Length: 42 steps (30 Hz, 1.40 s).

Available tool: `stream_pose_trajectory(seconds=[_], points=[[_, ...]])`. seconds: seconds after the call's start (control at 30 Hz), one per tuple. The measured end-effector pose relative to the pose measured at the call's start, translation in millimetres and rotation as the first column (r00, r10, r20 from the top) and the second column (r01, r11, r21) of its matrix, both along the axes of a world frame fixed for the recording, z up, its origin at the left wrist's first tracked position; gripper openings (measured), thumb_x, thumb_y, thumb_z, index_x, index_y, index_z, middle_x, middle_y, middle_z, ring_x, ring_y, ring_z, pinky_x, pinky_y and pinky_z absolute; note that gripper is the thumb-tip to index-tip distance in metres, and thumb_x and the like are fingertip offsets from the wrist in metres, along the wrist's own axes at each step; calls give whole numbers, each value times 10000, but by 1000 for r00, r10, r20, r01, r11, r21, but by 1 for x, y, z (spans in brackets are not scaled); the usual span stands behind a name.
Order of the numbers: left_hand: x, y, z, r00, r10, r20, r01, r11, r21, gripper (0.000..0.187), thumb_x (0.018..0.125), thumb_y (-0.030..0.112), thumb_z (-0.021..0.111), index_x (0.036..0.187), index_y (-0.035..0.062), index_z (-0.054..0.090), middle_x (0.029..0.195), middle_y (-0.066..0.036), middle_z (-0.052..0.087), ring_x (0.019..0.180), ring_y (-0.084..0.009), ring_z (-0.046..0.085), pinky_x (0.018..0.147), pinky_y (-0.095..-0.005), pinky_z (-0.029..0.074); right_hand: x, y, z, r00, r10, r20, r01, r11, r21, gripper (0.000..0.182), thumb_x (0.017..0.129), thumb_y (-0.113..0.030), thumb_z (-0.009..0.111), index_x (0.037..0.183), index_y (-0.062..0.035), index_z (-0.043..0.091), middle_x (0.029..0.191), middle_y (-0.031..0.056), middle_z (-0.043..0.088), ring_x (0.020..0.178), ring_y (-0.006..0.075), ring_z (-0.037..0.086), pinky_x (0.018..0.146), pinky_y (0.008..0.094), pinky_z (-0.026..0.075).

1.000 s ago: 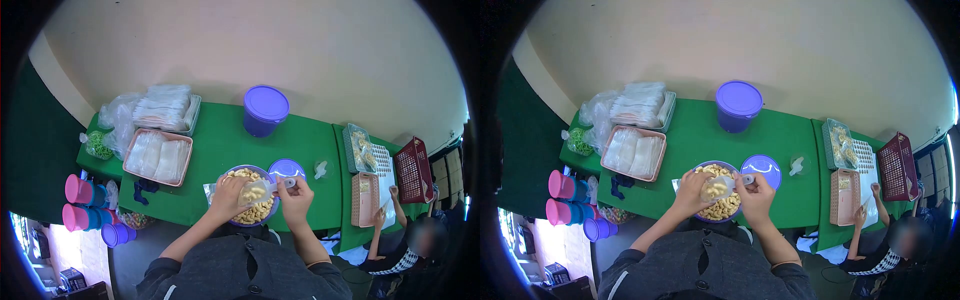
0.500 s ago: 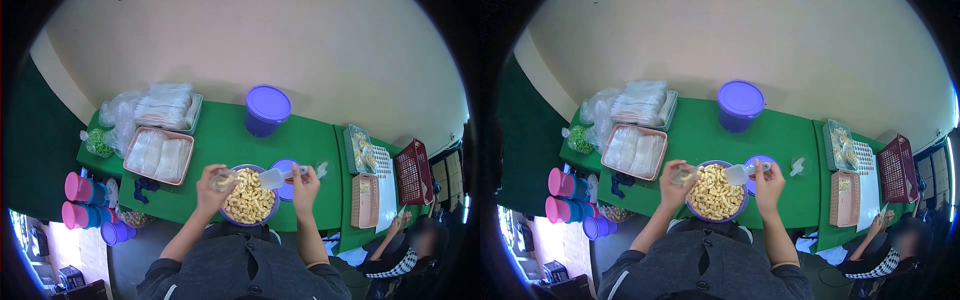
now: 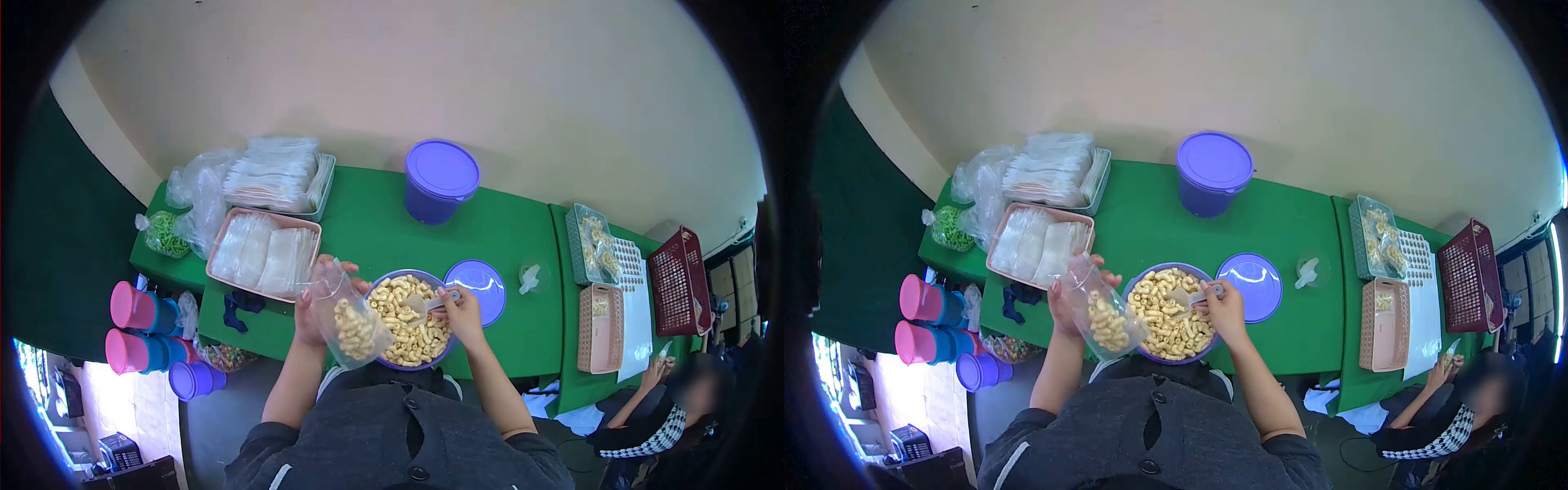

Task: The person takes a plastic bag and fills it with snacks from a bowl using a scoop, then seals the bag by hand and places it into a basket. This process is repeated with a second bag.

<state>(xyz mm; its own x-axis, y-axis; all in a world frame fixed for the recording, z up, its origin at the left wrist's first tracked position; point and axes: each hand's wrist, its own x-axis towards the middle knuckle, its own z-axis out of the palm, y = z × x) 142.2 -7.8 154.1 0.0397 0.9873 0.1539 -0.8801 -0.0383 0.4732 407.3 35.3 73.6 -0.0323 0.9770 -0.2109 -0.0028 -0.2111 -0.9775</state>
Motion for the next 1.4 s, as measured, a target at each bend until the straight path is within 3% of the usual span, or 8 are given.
stream_pose_trajectory(seconds=[0.43, 0.53, 0.6, 0.7, 0.97, 1.13, 1.27, 1.4], points=[[-6, 9, 1, 817, 85, -571, 7, 988, 157, 598, 747, 296, 773, 1175, 92, 410, 1123, -150, 570, 989, -284, 609, 909, -408, 477, 24, 0, 42, 925, -240, -294, 241, 970, -35, 220, 956, -188, 574, 996, 28, 551, 771, 120, 639, 585, 175, 651, 528, 244, 561], [6, 7, 11, 494, 117, -861, 45, 986, 159, 607, 696, 233, 819, 1150, 79, 445, 1130, -133, 566, 997, -230, 585, 893, -373, 468, 25, -3, 74, 916, -198, -349, 239, 968, 80, 222, 954, -198, 579, 1004, 18, 558, 773, 84, 622, 592, 150, 640, 524, 231, 552], [16, 6, 18, 64, 127, -990, 94, 987, 133, 574, 673, 198, 825, 1123, 67, 493, 1146, -116, 574, 1009, -221, 588, 891, -360, 465, 21, -8, 99, 921, -194, -338, 251, 959, 134, 214, 954, -184, 578, 998, 24, 561, 775, 81, 620, 600, 144, 642, 525, 231, 553], [33, 3, 12, -31, 227, -973, 114, 968, 222, 569, 648, 182, 830, 1110, 64, 520, 1137, -105, 578, 1036, -241, 582, 904, -362, 458, 8, -22, 138, 959, -184, -216, 233, 944, 234, 200, 950, -157, 581, 989, 39, 567, 773, 75, 615, 619, 136, 646, 524, 234, 556], [47, 3, 6, 118, 400, -909, 97, 906, 411, 556, 647, 139, 819, 1106, 63, 514, 1129, -117, 577, 1097, -287, 561, 951, -380, 438, -6, -39, 143, 981, -195, -3, 174, 869, 463, 190, 934, -105, 598, 1002, 72, 580, 808, 104, 631, 641, 144, 650, 545, 253, 567], [40, 2, 11, 286, 310, -907, 42, 941, 335, 511, 696, 157, 813, 1106, 47, 528, 1173, -132, 574, 1122, -281, 561, 981, -383, 428, 21, -9, 110, 866, -165, -473, 212, 976, 49, 229, 964, -166, 557, 990, 61, 579, 801, 82, 630, 644, 142, 652, 551, 262, 571], [29, 3, 9, 590, 155, -792, -59, 987, 149, 486, 842, 333, 697, 1179, 32, 519, 1240, -170, 548, 1115, -289, 573, 974, -394, 442, 28, -2, 77, 857, -233, -460, 280, 959, 37, 234, 974, -192, 537, 997, 38, 577, 806, 92, 636, 663, 145, 658, 552, 247, 567], [21, 4, 18, 856, 50, -514, -48, 999, 18, 719, 864, 522, 602, 1343, 43, 362, 1230, -194, 524, 1078, -306, 578, 928, -416, 478, 24, -4, 35, 996, -85, 20, 82, 987, 141, 237, 967, -188, 548, 1061, 29, 565, 817, 103, 643, 661, 161, 654, 583, 276, 555]])
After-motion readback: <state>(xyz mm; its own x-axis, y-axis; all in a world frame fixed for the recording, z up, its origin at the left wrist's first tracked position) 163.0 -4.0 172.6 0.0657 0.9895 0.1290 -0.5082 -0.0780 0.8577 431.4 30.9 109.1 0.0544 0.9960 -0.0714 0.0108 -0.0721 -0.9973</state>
